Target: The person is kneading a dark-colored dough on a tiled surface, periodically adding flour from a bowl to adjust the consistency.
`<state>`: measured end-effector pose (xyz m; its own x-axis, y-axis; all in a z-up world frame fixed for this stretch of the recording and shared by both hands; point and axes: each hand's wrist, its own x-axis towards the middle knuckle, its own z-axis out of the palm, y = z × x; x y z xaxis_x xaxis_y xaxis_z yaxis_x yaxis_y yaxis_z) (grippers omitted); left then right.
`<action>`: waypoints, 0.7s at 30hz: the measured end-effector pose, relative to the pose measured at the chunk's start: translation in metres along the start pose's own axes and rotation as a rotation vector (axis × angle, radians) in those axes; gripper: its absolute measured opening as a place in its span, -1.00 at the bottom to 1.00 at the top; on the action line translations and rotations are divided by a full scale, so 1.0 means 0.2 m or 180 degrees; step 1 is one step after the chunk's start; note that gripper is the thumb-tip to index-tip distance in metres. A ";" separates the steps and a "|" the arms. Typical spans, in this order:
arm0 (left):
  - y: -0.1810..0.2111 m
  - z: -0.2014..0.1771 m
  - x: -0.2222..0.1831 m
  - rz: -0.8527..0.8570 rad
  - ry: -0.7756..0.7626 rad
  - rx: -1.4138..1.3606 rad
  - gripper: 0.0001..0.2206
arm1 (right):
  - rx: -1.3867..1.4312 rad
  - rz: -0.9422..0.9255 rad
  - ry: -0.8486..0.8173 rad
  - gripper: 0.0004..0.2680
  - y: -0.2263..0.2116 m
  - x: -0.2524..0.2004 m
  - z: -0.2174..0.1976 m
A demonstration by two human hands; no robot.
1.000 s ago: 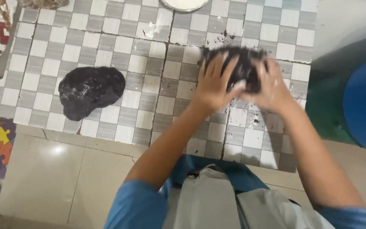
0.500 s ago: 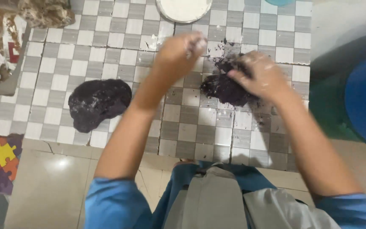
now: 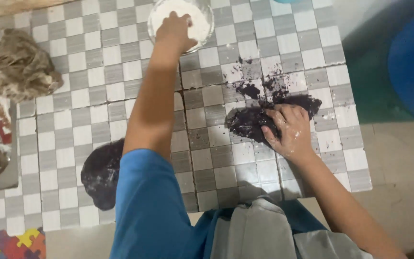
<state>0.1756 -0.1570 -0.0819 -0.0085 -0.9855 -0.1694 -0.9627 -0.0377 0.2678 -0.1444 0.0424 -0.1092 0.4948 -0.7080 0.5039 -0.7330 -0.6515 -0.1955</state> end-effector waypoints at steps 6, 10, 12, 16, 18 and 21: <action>-0.05 0.05 0.07 -0.0146 -0.0239 -0.0117 -0.58 | 0.0075 0.0033 0.0181 -0.76 -0.01 0.03 -0.01; -0.26 0.23 0.33 0.0019 0.0309 -0.0409 -0.74 | 0.0109 0.0059 0.0176 -0.78 0.00 0.04 0.01; -0.31 0.25 0.40 -0.0023 0.0744 -0.0763 -0.75 | 0.0128 0.0069 0.0161 -0.78 0.01 0.04 0.02; -0.19 -0.04 0.24 -0.1163 0.0695 -0.2422 -0.76 | 0.0093 0.0094 0.0056 -0.74 0.01 0.04 0.03; -0.16 -0.14 0.17 -0.1371 0.0615 -0.3079 -0.65 | 0.0050 0.0087 0.0048 -0.73 0.01 0.04 0.03; -0.17 -0.19 0.14 -0.1607 0.0586 -0.4271 -0.86 | 0.0004 0.0064 0.0073 -0.77 0.02 0.02 0.03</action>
<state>0.2189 -0.1897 -0.0596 0.3830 -0.8234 -0.4187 0.1233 -0.4036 0.9066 -0.1414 0.0351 -0.1135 0.4693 -0.7144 0.5190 -0.7421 -0.6376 -0.2068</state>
